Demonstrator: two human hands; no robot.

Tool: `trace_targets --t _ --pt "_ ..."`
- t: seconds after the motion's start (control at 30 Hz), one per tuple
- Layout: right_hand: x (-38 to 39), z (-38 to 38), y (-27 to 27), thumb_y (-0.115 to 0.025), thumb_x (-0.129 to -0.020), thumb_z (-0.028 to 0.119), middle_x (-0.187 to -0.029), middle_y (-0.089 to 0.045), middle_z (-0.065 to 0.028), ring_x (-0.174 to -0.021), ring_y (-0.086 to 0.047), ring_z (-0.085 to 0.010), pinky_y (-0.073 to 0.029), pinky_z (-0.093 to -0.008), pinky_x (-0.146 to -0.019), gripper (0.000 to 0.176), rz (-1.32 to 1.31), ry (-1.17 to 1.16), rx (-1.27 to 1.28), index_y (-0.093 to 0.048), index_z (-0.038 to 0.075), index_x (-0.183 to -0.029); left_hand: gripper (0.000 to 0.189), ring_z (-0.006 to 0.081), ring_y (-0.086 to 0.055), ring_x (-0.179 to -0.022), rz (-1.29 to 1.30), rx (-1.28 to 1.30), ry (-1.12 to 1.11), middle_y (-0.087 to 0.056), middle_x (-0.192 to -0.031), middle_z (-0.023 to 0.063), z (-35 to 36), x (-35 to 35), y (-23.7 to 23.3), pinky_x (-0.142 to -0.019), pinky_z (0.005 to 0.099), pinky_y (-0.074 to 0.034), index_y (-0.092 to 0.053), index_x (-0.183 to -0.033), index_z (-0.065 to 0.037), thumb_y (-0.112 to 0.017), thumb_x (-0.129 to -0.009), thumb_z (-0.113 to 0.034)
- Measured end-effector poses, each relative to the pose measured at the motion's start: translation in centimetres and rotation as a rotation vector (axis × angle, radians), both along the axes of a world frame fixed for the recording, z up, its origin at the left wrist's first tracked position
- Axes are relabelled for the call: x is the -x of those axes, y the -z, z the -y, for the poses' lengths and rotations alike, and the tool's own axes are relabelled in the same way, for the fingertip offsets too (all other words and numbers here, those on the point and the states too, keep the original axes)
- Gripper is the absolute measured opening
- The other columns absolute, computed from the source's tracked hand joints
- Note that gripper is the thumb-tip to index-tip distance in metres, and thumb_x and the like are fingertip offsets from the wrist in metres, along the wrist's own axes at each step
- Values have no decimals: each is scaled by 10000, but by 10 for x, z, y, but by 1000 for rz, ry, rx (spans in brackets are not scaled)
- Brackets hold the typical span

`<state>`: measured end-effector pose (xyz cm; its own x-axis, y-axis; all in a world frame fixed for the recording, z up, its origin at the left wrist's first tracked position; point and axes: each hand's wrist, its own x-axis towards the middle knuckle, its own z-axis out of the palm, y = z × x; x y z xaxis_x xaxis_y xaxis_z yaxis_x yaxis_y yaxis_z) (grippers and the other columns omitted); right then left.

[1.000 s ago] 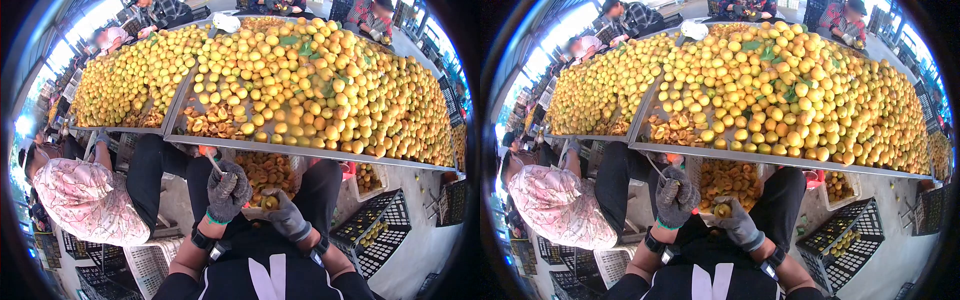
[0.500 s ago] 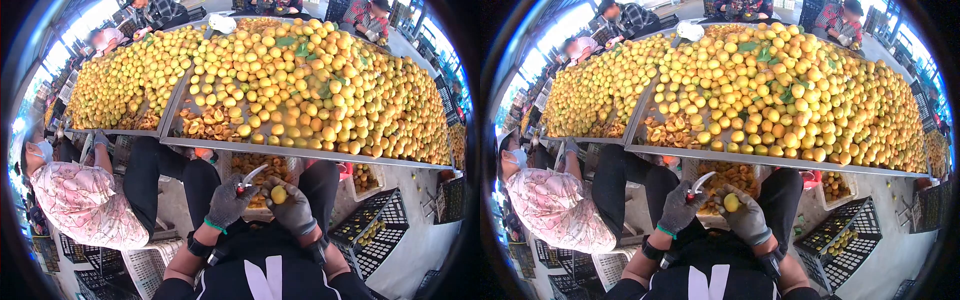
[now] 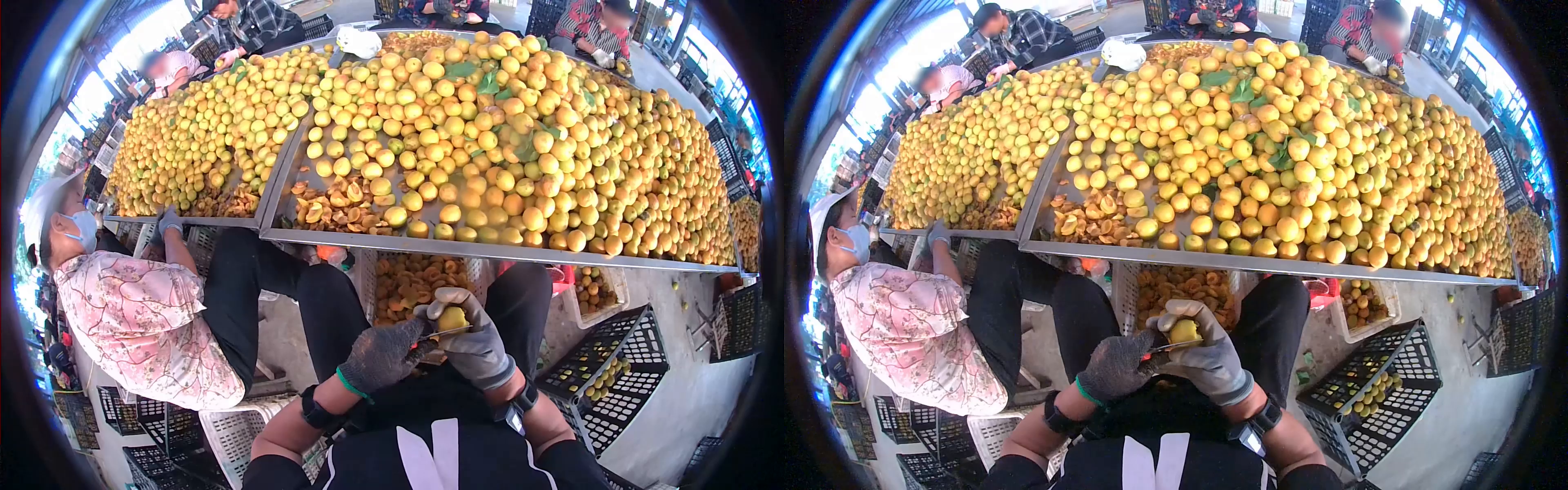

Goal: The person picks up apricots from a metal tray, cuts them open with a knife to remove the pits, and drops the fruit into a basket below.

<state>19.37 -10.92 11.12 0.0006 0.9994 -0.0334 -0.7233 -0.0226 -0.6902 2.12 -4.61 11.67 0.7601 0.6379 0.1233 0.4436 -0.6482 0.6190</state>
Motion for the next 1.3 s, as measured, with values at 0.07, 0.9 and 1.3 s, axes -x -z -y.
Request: trace_targets --t 0.07,0.9,1.3 --pt "3 2 1 -633 -707 -136 -1122 -554 -54 -1240 -489 -259 -410 -393 -1055 581 -31 -28 -33 -479 84 -1222 300 349 -655 -723 -2 22 -13 -649 -799 164 1 1 -1 -607 437 -519 -616 -1031 -64 -664 -843 -292" --pt "26 5 12 -632 -849 -16 -1371 -493 -141 -1287 -455 -211 -379 -293 -1036 585 -42 118 143 -380 34 -1375 339 348 -640 -651 49 -45 45 -644 -795 170 8 -1 27 -533 440 -499 -565 -1136 -12 -615 -855 -195" --pt "19 3 11 -565 -868 -37 -1374 -497 -169 -1304 -447 -233 -318 -324 -1094 526 158 134 46 -413 -2 -1370 601 378 -637 -886 26 277 -44 -624 -1014 203 11 -15 23 -720 466 -516 -467 -1259 -25 -721 -769 -262"
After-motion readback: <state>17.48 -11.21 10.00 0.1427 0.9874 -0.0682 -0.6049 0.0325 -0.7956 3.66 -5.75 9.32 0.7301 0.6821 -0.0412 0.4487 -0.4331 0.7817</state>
